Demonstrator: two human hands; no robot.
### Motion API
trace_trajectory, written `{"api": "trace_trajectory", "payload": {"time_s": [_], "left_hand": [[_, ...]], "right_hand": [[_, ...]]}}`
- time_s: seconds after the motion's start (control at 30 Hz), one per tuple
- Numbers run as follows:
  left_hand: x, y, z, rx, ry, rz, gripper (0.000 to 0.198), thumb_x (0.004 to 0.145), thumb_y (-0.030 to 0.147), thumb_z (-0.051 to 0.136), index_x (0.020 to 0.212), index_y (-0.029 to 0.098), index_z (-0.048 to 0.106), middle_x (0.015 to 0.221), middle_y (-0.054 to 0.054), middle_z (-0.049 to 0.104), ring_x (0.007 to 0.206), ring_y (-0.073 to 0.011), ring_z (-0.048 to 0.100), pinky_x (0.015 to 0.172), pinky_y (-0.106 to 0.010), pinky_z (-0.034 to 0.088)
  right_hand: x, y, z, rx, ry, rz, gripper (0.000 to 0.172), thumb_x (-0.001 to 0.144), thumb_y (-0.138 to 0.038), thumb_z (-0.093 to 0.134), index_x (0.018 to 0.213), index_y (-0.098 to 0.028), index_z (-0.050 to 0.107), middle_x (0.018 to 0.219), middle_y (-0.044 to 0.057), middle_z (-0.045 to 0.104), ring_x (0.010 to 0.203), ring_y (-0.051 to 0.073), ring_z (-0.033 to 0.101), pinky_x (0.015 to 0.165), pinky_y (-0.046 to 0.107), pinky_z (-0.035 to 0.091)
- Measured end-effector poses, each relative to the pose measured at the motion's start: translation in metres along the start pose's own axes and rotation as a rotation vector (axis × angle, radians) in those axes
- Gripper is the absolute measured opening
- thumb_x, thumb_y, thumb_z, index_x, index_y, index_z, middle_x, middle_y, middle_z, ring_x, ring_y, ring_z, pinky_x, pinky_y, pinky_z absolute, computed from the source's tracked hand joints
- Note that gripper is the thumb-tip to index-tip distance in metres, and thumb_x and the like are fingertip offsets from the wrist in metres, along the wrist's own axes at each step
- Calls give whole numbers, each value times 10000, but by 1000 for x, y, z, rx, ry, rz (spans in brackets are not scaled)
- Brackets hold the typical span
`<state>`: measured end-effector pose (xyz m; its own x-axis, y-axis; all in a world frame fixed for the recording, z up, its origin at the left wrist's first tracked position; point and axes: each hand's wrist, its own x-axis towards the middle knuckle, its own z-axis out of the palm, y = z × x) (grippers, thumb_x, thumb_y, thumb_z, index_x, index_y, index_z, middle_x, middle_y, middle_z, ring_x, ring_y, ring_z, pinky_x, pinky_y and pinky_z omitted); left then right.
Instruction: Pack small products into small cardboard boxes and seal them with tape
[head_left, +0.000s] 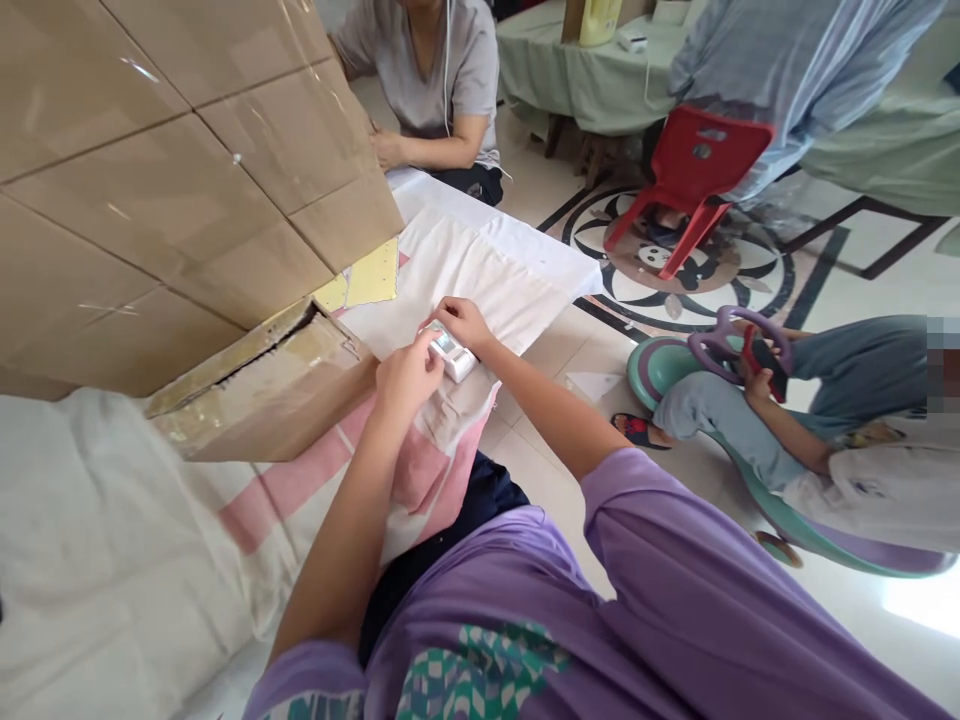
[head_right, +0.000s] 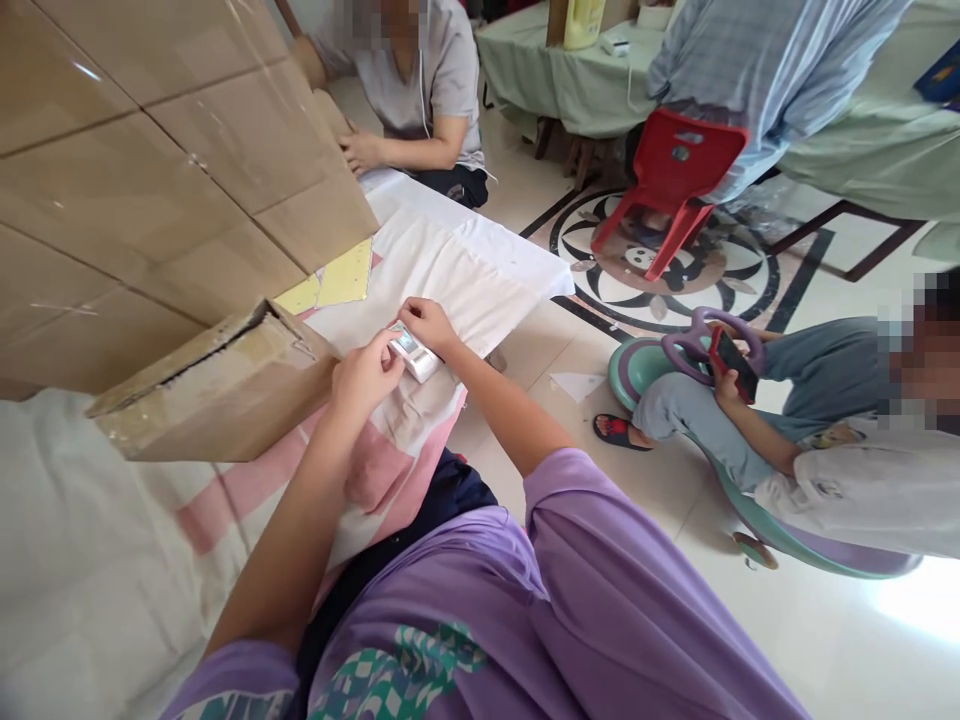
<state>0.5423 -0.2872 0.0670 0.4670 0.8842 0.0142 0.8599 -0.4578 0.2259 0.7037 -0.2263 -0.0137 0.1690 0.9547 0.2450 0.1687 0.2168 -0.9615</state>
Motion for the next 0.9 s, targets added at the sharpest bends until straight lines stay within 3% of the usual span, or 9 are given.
{"api": "trace_trajectory", "payload": {"time_s": [0.17,0.27,0.43,0.6,0.73,0.9], "left_hand": [[13,-2,-12,129,-45,60,495,931,425,568,1405,288,539,989,-97,780,957,-350,733,813,-377,492],[17,-4,-14,150,-76,54,546,939,449,553,1449,268,480,1034,-127,778,994,-377,726,823,-401,497],[7,-6,-2,-78,-52,-124,514,918,541,595,1321,227,537,1029,-132,763,996,-378,714,743,-373,483],[-2,-6,12,-286,66,-67,328,918,409,628,1202,245,619,806,-31,710,856,-275,696,713,-315,437],[4,-5,18,-634,120,-78,227,876,433,678,944,216,677,607,23,554,650,-176,579,653,-270,408],[-4,4,19,-1356,-120,-348,277,857,451,693,840,188,607,526,81,367,408,-61,280,417,-201,194]], "right_hand": [[3,6,-1,-14,21,-30,156,796,-218,512,644,-196,535,699,-17,649,690,137,552,657,252,415],[4,9,-1,-32,33,-34,156,800,-213,514,647,-197,546,702,-15,652,702,143,565,662,257,425],[2,8,1,109,-22,-4,156,825,-171,477,680,-208,522,759,10,740,771,170,685,682,261,483],[1,4,1,124,-26,-3,187,833,-166,500,656,-218,464,685,-5,705,754,175,708,657,250,473],[1,1,0,88,-15,9,177,826,-151,488,660,-211,478,665,-15,670,740,157,670,665,239,457],[1,-2,-1,2,17,4,200,828,-141,484,639,-206,488,667,-16,626,716,147,583,678,256,435]]}}
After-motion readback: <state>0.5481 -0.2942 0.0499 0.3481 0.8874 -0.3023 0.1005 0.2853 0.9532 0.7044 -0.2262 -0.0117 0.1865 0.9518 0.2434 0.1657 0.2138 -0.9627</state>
